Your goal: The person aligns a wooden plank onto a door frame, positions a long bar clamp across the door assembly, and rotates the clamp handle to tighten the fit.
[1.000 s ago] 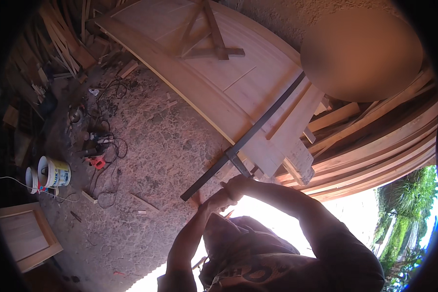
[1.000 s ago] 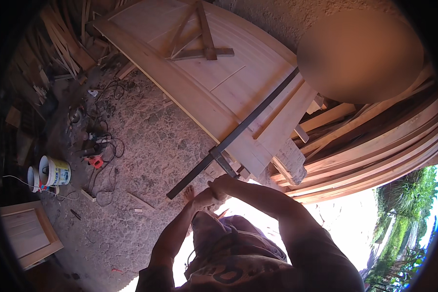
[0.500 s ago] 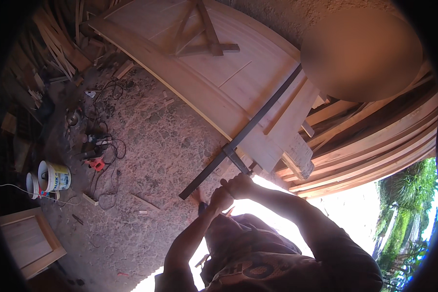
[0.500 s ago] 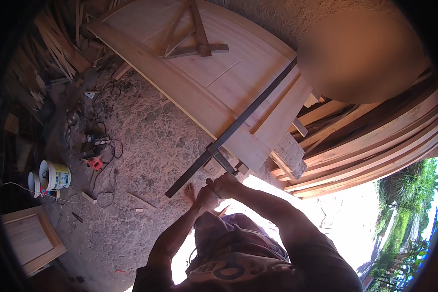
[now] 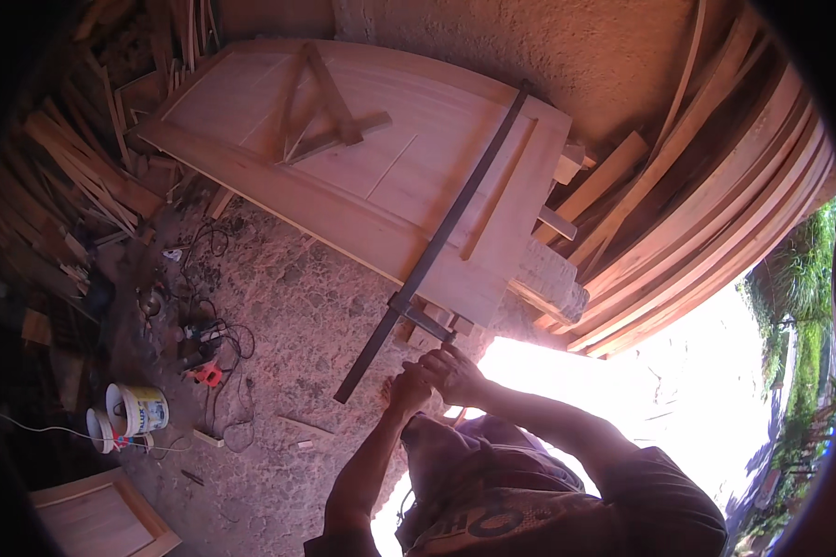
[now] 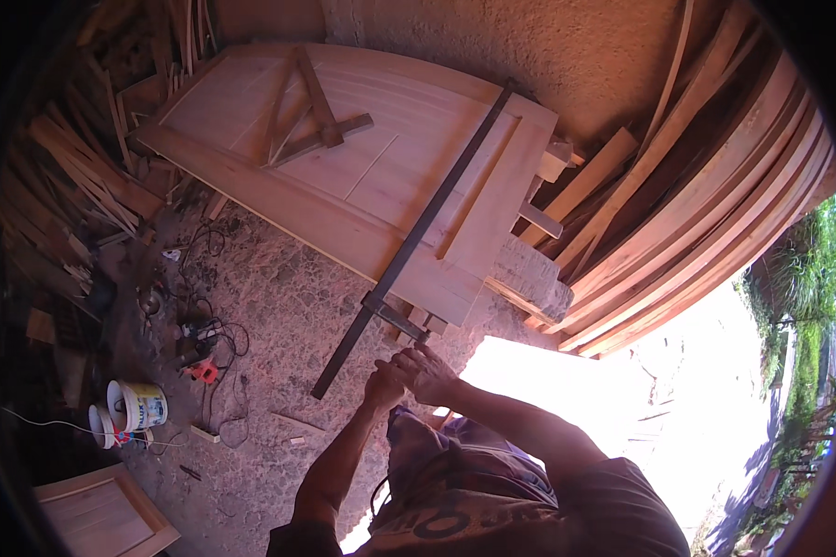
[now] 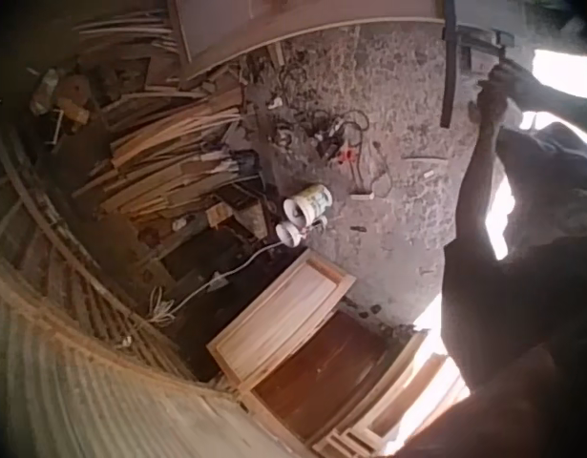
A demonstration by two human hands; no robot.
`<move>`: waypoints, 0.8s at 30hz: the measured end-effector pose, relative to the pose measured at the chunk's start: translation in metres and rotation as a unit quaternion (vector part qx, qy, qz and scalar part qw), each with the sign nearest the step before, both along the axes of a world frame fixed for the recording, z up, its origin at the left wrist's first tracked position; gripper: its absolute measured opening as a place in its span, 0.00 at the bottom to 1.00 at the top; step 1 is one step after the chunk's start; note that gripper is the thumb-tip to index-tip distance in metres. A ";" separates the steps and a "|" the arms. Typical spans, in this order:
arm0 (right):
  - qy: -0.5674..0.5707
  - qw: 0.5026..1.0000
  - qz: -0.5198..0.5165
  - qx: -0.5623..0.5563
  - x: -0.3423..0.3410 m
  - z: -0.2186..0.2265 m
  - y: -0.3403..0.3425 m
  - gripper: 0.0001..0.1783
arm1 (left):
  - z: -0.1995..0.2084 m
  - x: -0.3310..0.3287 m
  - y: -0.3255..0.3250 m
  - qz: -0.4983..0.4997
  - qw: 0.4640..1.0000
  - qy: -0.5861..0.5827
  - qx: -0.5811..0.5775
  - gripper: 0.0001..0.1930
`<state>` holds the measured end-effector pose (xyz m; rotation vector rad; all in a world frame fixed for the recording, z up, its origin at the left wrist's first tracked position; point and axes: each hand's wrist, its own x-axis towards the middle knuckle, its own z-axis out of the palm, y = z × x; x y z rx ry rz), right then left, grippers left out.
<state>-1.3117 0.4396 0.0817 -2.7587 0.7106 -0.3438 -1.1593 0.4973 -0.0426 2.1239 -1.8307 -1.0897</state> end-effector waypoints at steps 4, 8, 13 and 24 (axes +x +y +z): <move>-0.048 0.972 -0.186 0.132 -0.066 -0.018 0.050 0.36 | 0.064 -0.006 -0.003 -0.007 0.999 0.015 -0.044 0.35; 0.068 0.868 -0.408 0.274 -0.151 -0.065 0.119 0.36 | 0.100 -0.009 -0.026 -0.082 0.951 -0.040 -0.296 0.39; 0.082 0.647 -0.663 0.368 -0.232 -0.130 0.262 0.28 | 0.117 -0.023 -0.088 -0.291 0.902 -0.092 -0.306 0.43; -0.083 0.484 -0.744 0.453 -0.036 -0.274 0.438 0.23 | 0.087 -0.035 -0.087 -0.326 0.864 -0.139 -0.357 0.45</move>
